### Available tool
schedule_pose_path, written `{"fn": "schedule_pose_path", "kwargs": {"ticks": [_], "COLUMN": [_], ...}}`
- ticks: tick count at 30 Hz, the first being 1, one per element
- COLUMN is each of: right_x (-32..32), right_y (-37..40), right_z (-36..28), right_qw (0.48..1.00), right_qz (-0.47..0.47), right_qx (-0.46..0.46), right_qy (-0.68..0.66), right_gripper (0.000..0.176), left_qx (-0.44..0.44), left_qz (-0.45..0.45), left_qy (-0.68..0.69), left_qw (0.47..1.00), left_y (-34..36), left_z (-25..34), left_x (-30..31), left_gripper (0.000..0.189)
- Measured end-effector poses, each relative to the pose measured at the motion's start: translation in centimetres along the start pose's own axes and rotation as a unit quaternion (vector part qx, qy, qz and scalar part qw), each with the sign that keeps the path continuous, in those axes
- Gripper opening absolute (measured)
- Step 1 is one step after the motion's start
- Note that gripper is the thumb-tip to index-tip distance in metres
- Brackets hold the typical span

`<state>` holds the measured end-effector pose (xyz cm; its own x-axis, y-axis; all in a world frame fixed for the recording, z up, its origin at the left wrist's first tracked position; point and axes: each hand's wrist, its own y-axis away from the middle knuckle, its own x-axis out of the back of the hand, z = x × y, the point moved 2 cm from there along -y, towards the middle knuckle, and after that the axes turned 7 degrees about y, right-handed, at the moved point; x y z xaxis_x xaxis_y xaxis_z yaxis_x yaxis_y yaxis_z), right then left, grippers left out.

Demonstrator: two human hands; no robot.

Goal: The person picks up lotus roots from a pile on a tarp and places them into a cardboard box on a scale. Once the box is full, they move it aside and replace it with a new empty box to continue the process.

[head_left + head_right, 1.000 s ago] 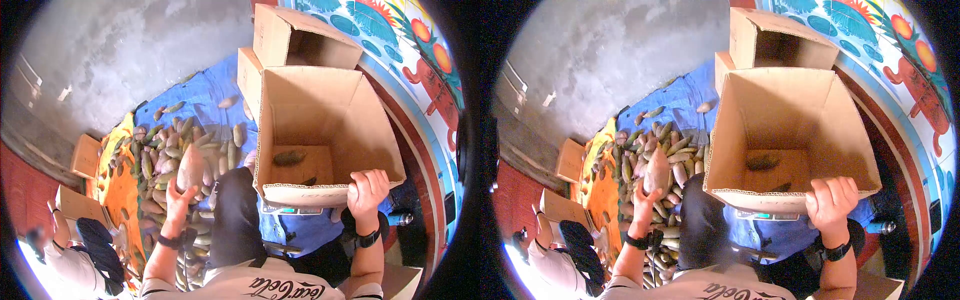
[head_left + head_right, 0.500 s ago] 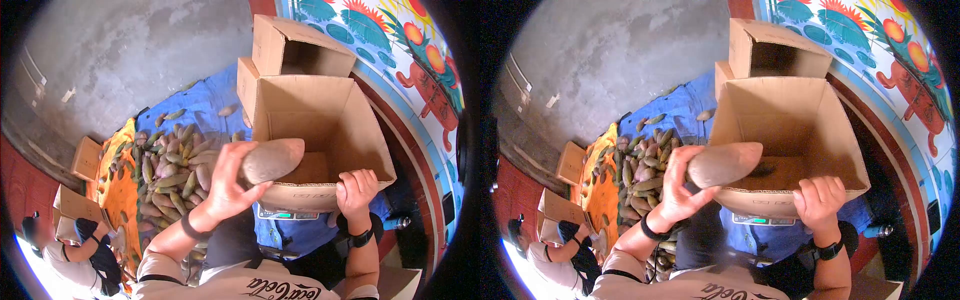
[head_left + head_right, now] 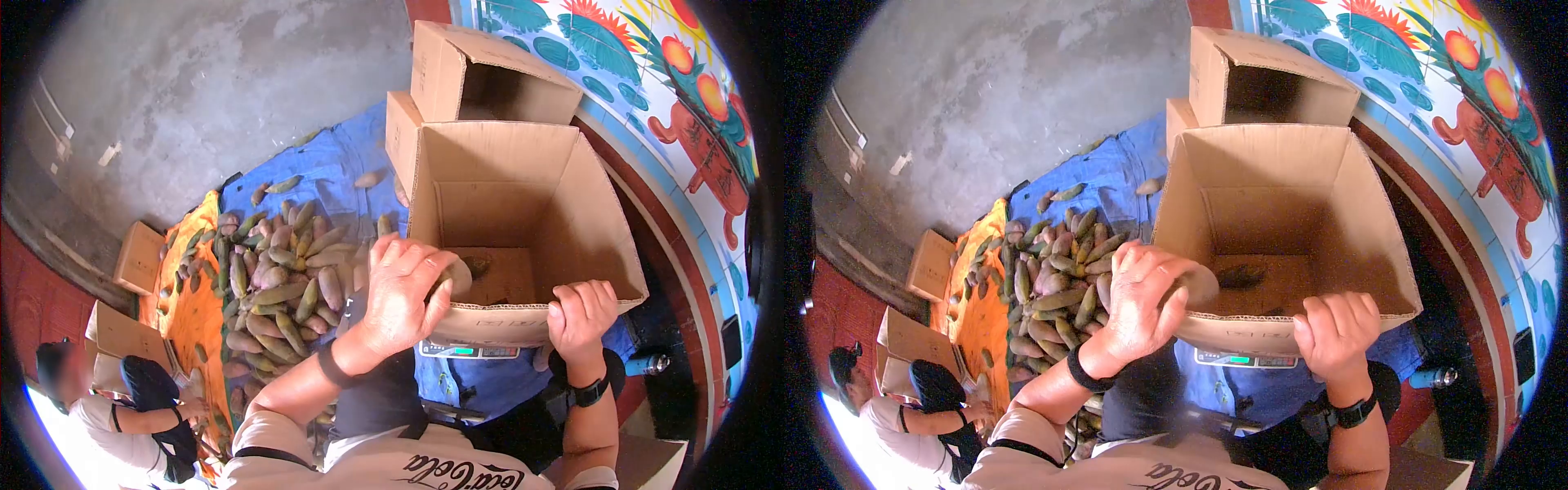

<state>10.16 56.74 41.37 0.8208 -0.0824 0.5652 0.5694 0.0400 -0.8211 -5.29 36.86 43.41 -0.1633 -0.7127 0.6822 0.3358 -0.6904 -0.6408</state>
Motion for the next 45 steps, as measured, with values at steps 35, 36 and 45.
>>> {"fn": "schedule_pose_path", "kwargs": {"ticks": [35, 36, 45], "right_x": [-0.2, -0.3, -0.4], "right_y": [-0.1, 0.0, 0.6], "right_z": [0.3, 0.3, 0.2], "right_qw": [0.999, 0.999, 0.998], "right_qz": [-0.039, -0.037, -0.032], "right_qx": [-0.013, -0.012, -0.013], "right_qy": [0.032, 0.033, 0.049], "right_gripper": [0.026, 0.026, 0.028], "left_qx": [0.215, 0.259, 0.51], "left_qz": [0.127, 0.133, -0.038], "left_qy": [0.006, -0.007, -0.052], "left_qw": [0.968, 0.957, 0.858], "left_y": [9.5, 11.1, 32.2], "left_z": [-12.2, -13.9, -27.7], "left_x": [2.8, 2.5, -3.5], "left_gripper": [0.032, 0.031, 0.032]}}
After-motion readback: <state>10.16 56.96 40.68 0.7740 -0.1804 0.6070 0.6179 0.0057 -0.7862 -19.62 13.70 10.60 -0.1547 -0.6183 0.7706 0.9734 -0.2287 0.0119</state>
